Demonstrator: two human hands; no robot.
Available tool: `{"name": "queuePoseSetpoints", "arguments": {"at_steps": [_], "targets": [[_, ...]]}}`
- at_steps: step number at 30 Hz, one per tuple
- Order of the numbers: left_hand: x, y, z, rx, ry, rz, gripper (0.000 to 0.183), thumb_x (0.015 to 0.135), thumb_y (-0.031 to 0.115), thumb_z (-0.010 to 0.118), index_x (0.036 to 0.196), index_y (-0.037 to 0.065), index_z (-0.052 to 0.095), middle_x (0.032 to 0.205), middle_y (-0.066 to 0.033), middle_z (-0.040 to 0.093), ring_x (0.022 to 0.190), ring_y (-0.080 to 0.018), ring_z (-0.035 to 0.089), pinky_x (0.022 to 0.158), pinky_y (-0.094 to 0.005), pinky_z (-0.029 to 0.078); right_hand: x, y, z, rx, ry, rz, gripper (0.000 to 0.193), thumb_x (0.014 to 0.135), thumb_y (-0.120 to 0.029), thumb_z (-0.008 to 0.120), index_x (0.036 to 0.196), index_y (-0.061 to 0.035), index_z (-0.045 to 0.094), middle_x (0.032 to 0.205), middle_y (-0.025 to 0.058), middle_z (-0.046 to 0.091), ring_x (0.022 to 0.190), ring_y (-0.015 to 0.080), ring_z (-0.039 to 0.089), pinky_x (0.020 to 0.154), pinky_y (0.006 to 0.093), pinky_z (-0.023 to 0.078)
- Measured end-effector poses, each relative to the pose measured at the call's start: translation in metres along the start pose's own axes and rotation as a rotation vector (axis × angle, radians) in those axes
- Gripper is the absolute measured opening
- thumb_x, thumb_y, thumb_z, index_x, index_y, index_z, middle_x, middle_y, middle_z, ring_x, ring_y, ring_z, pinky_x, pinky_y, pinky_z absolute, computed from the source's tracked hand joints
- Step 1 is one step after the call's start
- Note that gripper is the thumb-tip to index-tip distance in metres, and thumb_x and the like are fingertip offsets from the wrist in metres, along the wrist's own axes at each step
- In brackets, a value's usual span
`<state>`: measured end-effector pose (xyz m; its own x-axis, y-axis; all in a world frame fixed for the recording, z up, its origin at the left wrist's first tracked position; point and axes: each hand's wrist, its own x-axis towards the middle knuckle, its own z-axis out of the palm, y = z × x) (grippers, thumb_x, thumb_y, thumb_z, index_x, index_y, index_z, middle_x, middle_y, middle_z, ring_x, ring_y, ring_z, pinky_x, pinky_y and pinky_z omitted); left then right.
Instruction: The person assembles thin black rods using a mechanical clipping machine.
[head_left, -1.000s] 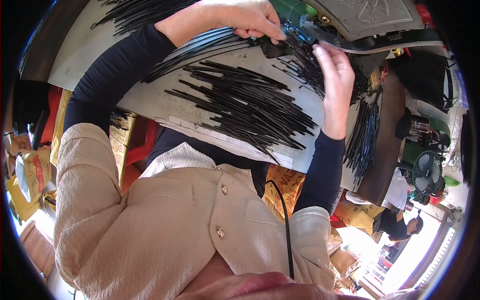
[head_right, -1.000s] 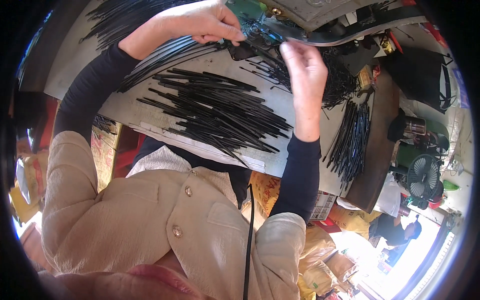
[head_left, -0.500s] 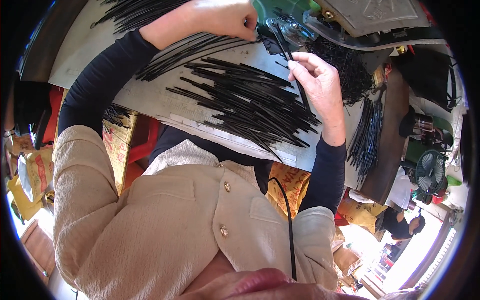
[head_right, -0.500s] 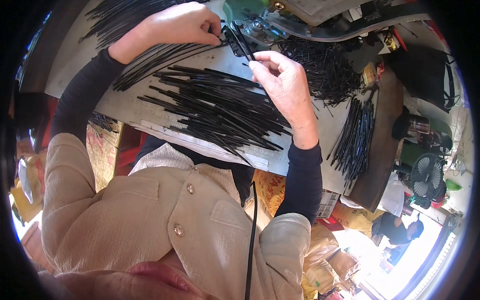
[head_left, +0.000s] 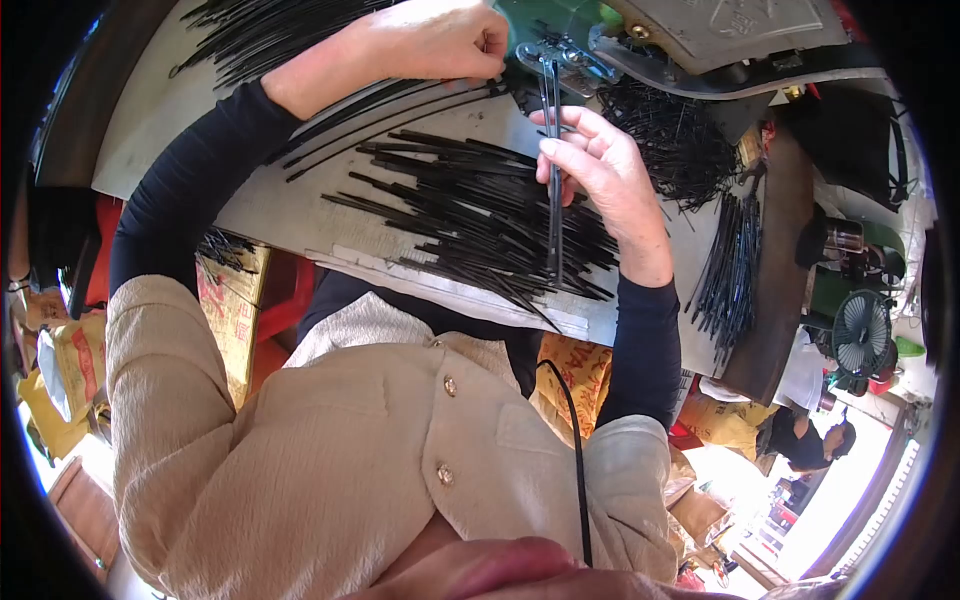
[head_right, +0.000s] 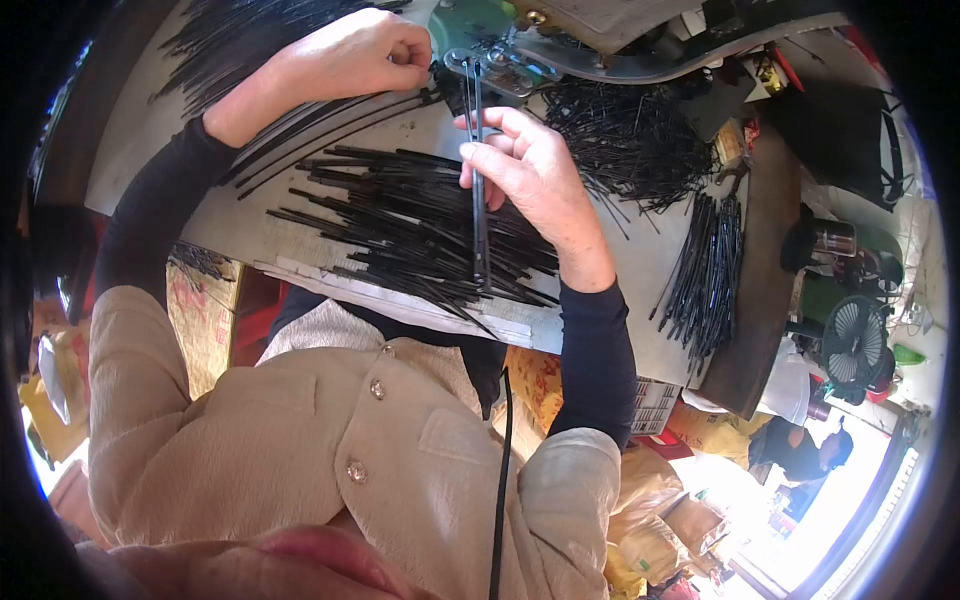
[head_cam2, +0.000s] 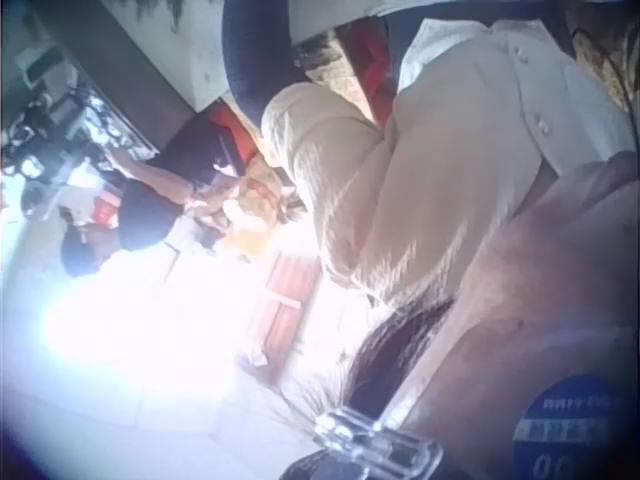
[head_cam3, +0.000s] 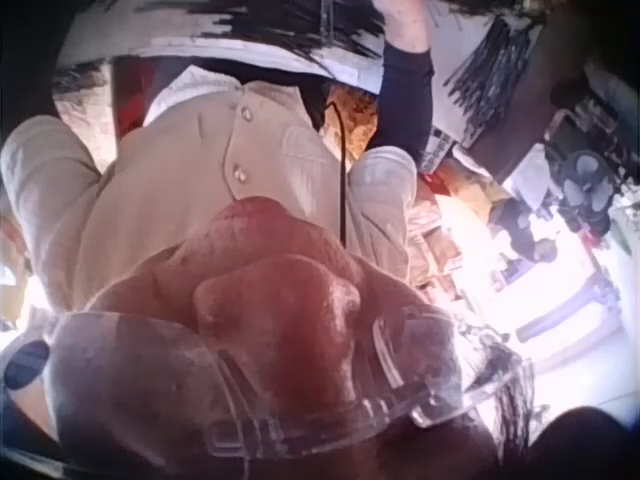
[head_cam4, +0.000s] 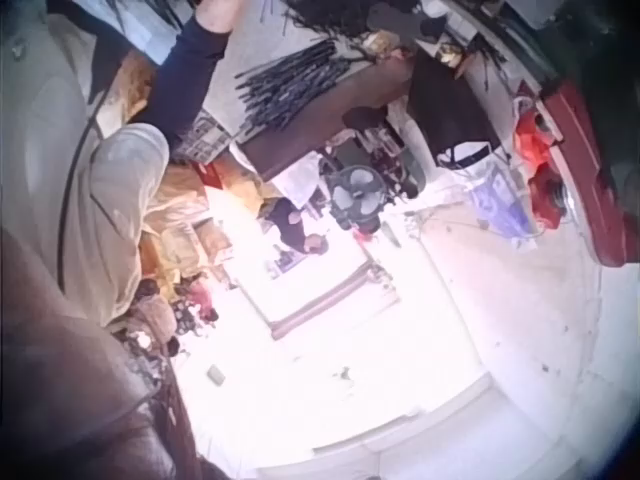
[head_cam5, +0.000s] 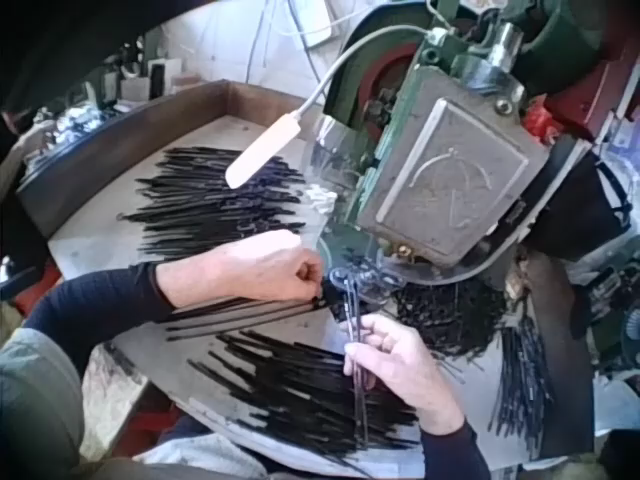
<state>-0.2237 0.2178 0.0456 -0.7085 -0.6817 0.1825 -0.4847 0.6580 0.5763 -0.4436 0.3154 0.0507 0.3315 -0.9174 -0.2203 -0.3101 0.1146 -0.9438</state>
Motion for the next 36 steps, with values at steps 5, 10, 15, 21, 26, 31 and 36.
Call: {"name": "queuePoseSetpoints", "arguments": {"at_steps": [5,10,15,21,26,31,36], "targets": [[0.007,0.014,0.011,-0.445,0.096,-0.192,0.022,0.087,0.022,0.061,0.095,0.001,0.061,0.064,-0.0035,0.059,0.043,-0.0044,0.049,0.037,-0.0174,0.036,-0.001,-0.002,0.004,0.103,-0.002,0.018,0.037,0.087,-0.021,0.056,0.116,-0.0006,0.051,0.072,0.0023,0.059,0.056,0.0061,0.053,0.049,0.0173,0.043],[0.012,0.008,0.025,-0.529,0.186,-0.136,0.025,0.086,0.025,0.064,0.100,0.004,0.062,0.066,0.0009,0.056,0.042,-0.0014,0.041,0.037,-0.0152,0.032,-0.001,-0.002,0.004,0.100,0.006,0.008,0.037,0.087,-0.021,0.056,0.116,0.0003,0.050,0.071,0.0028,0.059,0.056,0.0067,0.054,0.049,0.0174,0.044],[0.012,0.009,0.033,-0.571,0.315,-0.071,0.023,0.086,0.023,0.059,0.100,0.007,0.067,0.066,0.0016,0.056,0.049,-0.0029,0.045,0.040,-0.0194,0.035,-0.001,-0.004,0.005,0.113,0.014,-0.019,0.037,0.086,-0.020,0.055,0.116,0.0014,0.050,0.071,0.0033,0.059,0.056,0.0070,0.055,0.049,0.0175,0.045],[0.011,0.011,0.034,-0.752,0.251,-0.138,0.027,0.087,0.019,0.056,0.110,0.007,0.063,0.073,-0.0010,0.059,0.049,-0.0021,0.044,0.040,-0.0157,0.035,-0.001,-0.003,0.006,0.132,0.041,-0.033,0.031,0.087,-0.016,0.054,0.113,0.0014,0.051,0.071,0.0044,0.060,0.056,0.0071,0.054,0.050,0.0183,0.044],[0.010,0.010,0.036,-0.762,0.215,-0.167,0.028,0.089,0.020,0.056,0.113,0.007,0.061,0.077,-0.0017,0.058,0.047,-0.0011,0.043,0.038,-0.0150,0.032,-0.001,-0.005,0.006,0.124,0.040,-0.032,0.034,0.087,-0.018,0.055,0.114,0.0010,0.051,0.071,0.0042,0.060,0.057,0.0075,0.055,0.050,0.0183,0.044],[0.011,0.017,0.032,-0.797,0.203,-0.229,0.027,0.091,0.019,0.055,0.114,0.007,0.060,0.079,-0.0016,0.056,0.046,-0.0006,0.042,0.037,-0.0147,0.031,0.000,-0.003,0.005,0.127,0.036,-0.034,0.036,0.086,-0.020,0.055,0.116,0.0005,0.051,0.071,0.0040,0.059,0.057,0.0080,0.055,0.050,0.0186,0.045],[0.012,0.019,0.033,-0.862,0.182,-0.211,0.028,0.090,0.018,0.055,0.115,0.005,0.059,0.080,-0.0008,0.055,0.045,-0.0002,0.039,0.037,-0.0156,0.029,0.000,-0.004,0.006,0.139,0.062,-0.046,0.037,0.086,-0.019,0.055,0.116,0.0016,0.050,0.071,0.0044,0.059,0.057,0.0081,0.055,0.050,0.0186,0.045]]}}
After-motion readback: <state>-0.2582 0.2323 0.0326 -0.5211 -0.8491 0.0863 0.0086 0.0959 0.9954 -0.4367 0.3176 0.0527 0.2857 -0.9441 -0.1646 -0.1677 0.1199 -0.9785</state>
